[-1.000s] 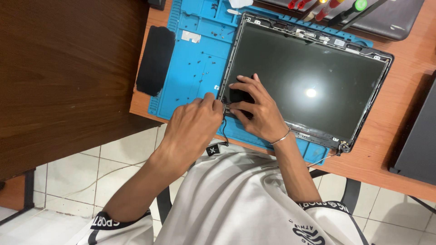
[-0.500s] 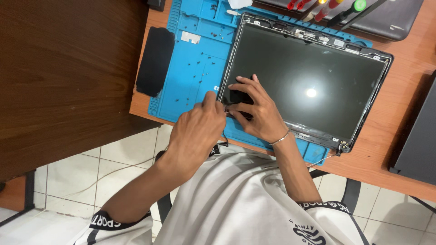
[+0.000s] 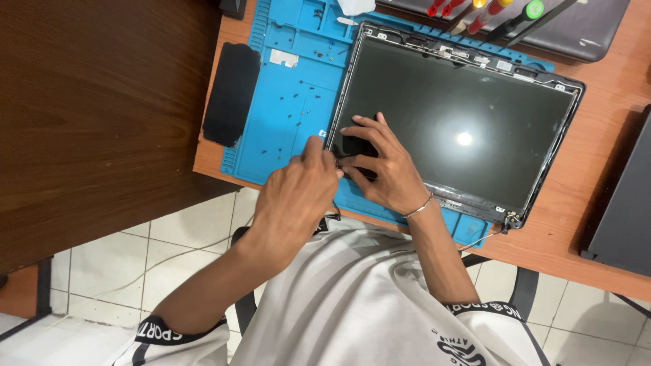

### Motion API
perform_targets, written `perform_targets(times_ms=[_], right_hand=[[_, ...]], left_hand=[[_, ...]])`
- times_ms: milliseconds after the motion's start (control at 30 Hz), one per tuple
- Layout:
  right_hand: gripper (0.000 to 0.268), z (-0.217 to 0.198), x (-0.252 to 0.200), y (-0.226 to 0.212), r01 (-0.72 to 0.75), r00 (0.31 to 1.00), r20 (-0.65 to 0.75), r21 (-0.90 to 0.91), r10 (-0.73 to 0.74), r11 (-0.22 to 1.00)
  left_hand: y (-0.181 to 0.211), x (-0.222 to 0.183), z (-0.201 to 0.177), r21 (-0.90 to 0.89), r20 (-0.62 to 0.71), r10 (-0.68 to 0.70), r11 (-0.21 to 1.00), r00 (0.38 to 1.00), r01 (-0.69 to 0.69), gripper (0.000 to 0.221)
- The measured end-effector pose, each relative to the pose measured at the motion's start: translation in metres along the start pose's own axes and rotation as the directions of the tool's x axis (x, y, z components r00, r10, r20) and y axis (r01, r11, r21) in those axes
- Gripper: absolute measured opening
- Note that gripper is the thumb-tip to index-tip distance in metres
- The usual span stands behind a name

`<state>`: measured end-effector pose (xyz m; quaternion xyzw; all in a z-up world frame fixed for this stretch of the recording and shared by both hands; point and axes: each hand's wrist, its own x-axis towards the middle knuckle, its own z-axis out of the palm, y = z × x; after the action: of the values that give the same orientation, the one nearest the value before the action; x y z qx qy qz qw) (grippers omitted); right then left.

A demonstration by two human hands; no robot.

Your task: The person repairs a laptop by using a screwdriver to remove screws from the inner bezel and screen assembly.

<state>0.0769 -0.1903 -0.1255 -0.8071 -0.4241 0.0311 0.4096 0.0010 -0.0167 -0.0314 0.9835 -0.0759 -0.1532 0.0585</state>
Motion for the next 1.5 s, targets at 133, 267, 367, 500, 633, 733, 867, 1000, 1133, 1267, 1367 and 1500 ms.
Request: perform_targets(times_ms=[133, 267, 367, 500, 633, 733, 867, 1000, 1133, 1267, 1367, 1500], right_hand=[[0.01, 0.001, 0.0, 0.0, 0.003, 1.0, -0.005, -0.002, -0.003, 1.0], [0.011, 0.001, 0.0, 0.0, 0.001, 1.0, 0.0, -0.002, -0.001, 1.0], [0.011, 0.001, 0.0, 0.0, -0.004, 1.0, -0.001, -0.005, 0.004, 1.0], [0.012, 0.0, 0.0, 0.001, -0.001, 1.0, 0.006, -0.003, 0.001, 1.0], [0.01, 0.0, 0.0, 0.0, -0.005, 1.0, -0.011, -0.01, 0.005, 1.0], [0.01, 0.0, 0.0, 0.0, -0.011, 1.0, -0.015, -0.009, 0.011, 1.0], [0.011, -0.001, 0.002, -0.002, -0.019, 1.0, -0.022, -0.002, 0.019, 1.0], [0.012, -0.002, 0.007, -0.006, -0.023, 1.0, -0.013, -0.01, 0.023, 1.0], [0.013, 0.0, 0.013, -0.009, -0.027, 1.0, -0.001, -0.017, 0.027, 0.999], [0.012, 0.001, 0.014, -0.008, -0.027, 1.0, 0.002, -0.035, 0.027, 0.999], [0.012, 0.002, 0.015, -0.008, -0.03, 1.0, -0.001, -0.038, 0.03, 0.999], [0.012, 0.003, 0.012, -0.009, -0.05, 0.999, -0.001, -0.042, 0.05, 0.998]], left_hand=[[-0.005, 0.0, -0.001, -0.041, -0.179, 0.13, 0.989, 0.975, -0.14, 0.03], [-0.006, 0.0, 0.0, -0.001, -0.039, 0.053, 0.999, 0.998, -0.053, 0.022], [-0.006, 0.0, 0.001, -0.008, -0.066, 0.061, 0.998, 0.996, -0.062, 0.022], [-0.007, 0.0, 0.001, -0.037, -0.15, 0.084, 0.995, 0.985, -0.09, 0.024], [-0.015, 0.0, -0.002, -0.023, -0.111, 0.066, 0.997, 0.992, -0.069, 0.016], [-0.02, -0.005, -0.004, -0.014, -0.147, 0.097, 0.995, 0.984, -0.101, 0.024], [-0.027, -0.009, -0.006, 0.046, -0.204, 0.092, 0.995, 0.975, -0.084, 0.02], [-0.036, -0.018, -0.008, -0.044, -0.287, 0.045, 0.997, 0.957, -0.06, 0.01], [-0.046, -0.027, -0.005, -0.141, -0.347, -0.003, 0.989, 0.938, -0.049, 0.017], [-0.045, -0.025, 0.007, -0.227, -0.359, 0.002, 0.97, 0.933, -0.089, 0.017], [-0.047, -0.022, 0.013, -0.253, -0.352, 0.009, 0.962, 0.936, -0.105, 0.017], [-0.049, -0.021, 0.014, -0.246, -0.367, 0.023, 0.962, 0.93, -0.121, 0.018]])
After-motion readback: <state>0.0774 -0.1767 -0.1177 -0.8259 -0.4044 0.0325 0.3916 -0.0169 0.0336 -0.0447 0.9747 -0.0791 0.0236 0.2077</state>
